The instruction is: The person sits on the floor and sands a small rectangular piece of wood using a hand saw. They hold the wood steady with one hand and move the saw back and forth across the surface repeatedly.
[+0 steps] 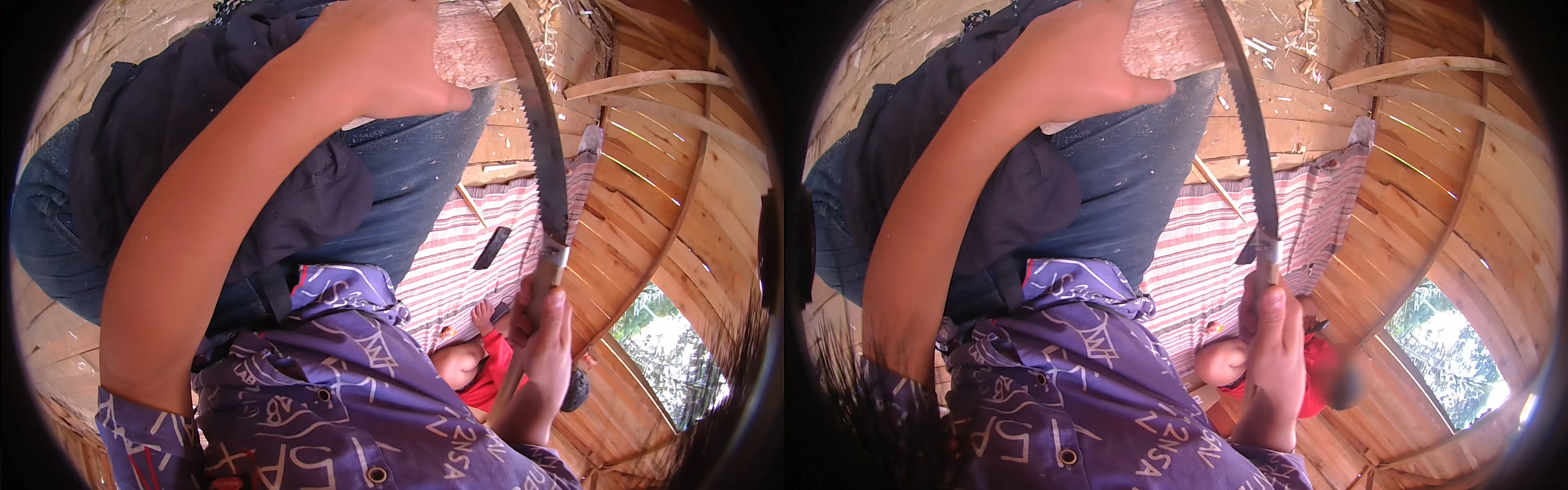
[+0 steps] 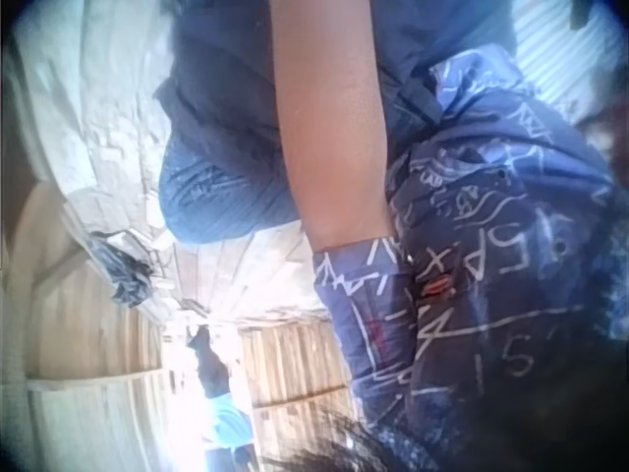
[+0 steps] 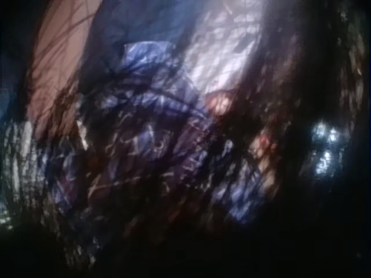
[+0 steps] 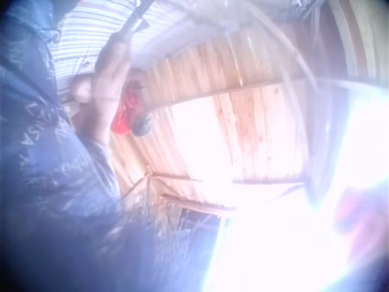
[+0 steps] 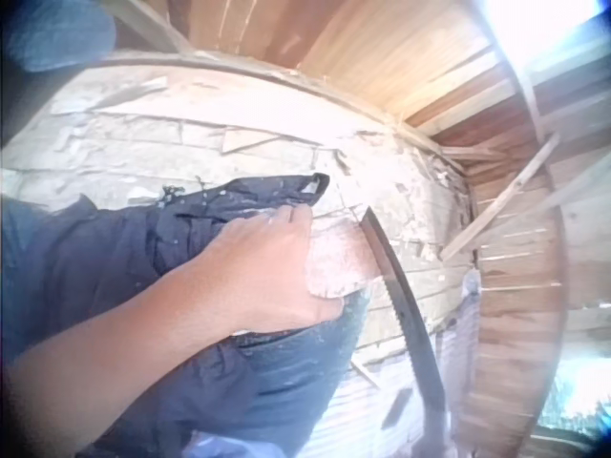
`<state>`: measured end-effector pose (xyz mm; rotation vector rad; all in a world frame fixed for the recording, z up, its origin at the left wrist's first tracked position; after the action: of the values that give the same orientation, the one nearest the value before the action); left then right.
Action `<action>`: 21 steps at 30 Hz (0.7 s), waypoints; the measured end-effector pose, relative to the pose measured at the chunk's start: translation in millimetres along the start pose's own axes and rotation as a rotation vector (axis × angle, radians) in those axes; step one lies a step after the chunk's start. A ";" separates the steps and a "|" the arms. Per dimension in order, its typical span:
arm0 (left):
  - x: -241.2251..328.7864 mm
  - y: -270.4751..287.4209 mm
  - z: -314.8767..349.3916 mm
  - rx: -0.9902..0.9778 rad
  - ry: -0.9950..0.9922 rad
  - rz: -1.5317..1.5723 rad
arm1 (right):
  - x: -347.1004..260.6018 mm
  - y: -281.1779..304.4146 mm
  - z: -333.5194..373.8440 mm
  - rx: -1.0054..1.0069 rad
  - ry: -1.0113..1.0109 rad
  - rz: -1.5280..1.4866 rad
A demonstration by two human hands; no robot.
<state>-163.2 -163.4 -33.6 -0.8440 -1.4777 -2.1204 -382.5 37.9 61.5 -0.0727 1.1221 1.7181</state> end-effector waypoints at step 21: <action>-19.5 -12.5 -5.1 0.199 -0.049 0.041 | -81.7 -26.7 -72.4 -0.023 -0.008 0.339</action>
<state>-158.3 -163.9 -56.8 -0.8484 -1.6501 -1.8975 -356.0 -70.3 46.9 0.1166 1.1577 2.0281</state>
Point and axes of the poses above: each hand's wrist, its own z-axis away from the middle knuckle, its own y-axis out of the back of the hand, x = y × z, the point moved 7 cm from there along -z, towards the middle knuckle, and after that the axes turned 8 degrees about y, right-handed, at the moved point
